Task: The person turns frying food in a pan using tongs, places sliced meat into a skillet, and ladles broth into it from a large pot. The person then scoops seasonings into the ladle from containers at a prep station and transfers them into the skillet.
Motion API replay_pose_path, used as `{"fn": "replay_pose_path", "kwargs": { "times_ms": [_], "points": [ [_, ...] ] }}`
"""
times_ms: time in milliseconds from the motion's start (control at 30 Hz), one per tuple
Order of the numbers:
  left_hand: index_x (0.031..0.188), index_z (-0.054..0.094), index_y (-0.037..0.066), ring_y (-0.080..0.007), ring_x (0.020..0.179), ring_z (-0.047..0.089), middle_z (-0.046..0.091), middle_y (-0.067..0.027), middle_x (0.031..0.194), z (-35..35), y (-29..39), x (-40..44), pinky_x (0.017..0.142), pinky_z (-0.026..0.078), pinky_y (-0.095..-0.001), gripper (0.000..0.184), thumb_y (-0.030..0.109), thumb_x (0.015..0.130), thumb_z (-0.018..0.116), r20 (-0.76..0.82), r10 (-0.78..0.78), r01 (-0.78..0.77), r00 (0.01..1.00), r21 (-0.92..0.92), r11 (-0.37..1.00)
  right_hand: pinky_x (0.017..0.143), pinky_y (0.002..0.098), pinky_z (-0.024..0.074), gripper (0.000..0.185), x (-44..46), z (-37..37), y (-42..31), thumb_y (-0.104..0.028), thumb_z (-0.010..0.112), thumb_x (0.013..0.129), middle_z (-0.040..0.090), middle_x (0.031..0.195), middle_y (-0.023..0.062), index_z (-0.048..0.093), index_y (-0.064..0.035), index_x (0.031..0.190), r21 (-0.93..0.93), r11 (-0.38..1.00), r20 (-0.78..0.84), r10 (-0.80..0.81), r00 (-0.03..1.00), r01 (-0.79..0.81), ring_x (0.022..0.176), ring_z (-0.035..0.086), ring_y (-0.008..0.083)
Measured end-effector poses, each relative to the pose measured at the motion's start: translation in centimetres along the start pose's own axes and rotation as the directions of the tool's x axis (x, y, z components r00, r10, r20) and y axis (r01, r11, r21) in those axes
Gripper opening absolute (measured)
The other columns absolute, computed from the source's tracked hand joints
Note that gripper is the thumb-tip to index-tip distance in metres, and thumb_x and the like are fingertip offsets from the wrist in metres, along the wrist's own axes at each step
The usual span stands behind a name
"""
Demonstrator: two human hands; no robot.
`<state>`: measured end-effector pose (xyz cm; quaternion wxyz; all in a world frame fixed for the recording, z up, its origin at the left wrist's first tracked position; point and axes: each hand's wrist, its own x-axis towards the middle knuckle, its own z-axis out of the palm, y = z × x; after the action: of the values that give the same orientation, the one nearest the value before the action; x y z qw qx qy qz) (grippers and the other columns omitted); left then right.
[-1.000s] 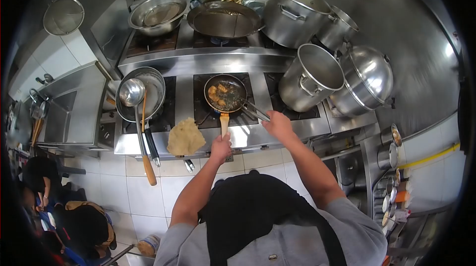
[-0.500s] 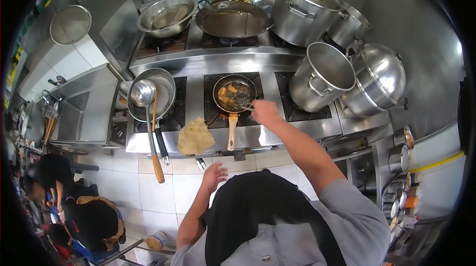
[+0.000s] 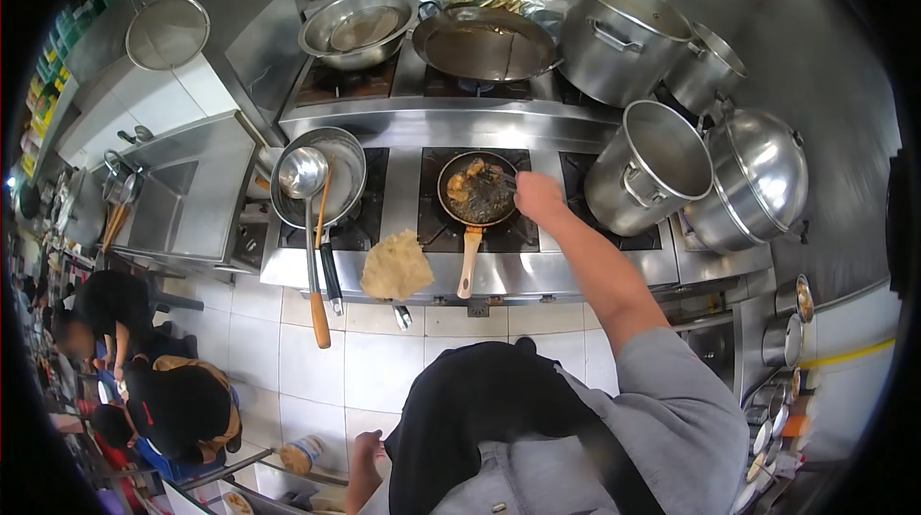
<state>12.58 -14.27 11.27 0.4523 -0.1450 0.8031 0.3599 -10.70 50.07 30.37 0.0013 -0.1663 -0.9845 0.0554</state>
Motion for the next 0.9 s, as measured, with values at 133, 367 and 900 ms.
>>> {"fn": "replay_pose_path", "kwargs": {
  "times_ms": [133,367,900],
  "points": [
    [0.104,0.065,-0.005,-0.0251,0.067,0.069,0.071,-0.0145,0.078,0.9,-0.6,7.4,0.06,0.056,-0.0395,0.035,0.028,0.094,0.061,0.28,0.522,-0.517,0.806,0.763,0.388,0.085,0.0456,0.0567,0.022,-0.2,-2.5,-0.6,-0.018,0.071,0.08,0.073,0.099,0.0193,0.072,-0.0029,0.096,0.062,0.99,0.008,0.124,0.992,-0.124,0.096,0.07,0.0364],
    [0.107,0.065,-0.004,-0.0177,0.063,0.068,0.072,-0.012,0.08,3.2,11.4,7.8,0.055,0.054,-0.0322,0.035,0.027,0.091,0.069,-0.08,0.258,-0.261,0.963,-0.028,0.965,0.087,0.0468,0.0556,0.028,1.9,1.0,-0.9,-0.023,0.072,0.079,0.072,0.103,0.0192,0.072,-0.0039,0.099,0.078,0.977,0.059,0.196,0.979,-0.201,0.101,0.069,0.0373],
    [0.096,0.069,0.004,-0.0229,0.062,0.069,0.069,-0.0123,0.076,-0.1,3.1,10.7,0.052,0.058,-0.0363,0.021,0.022,0.094,0.059,0.282,0.404,-0.491,0.87,0.552,0.673,0.085,0.0435,0.0576,0.017,0.8,0.7,-4.3,-0.015,0.07,0.08,0.073,0.099,0.0181,0.074,-0.004,0.092,-0.015,0.999,0.013,0.044,0.999,-0.044,0.096,0.071,0.034]
  ]
}}
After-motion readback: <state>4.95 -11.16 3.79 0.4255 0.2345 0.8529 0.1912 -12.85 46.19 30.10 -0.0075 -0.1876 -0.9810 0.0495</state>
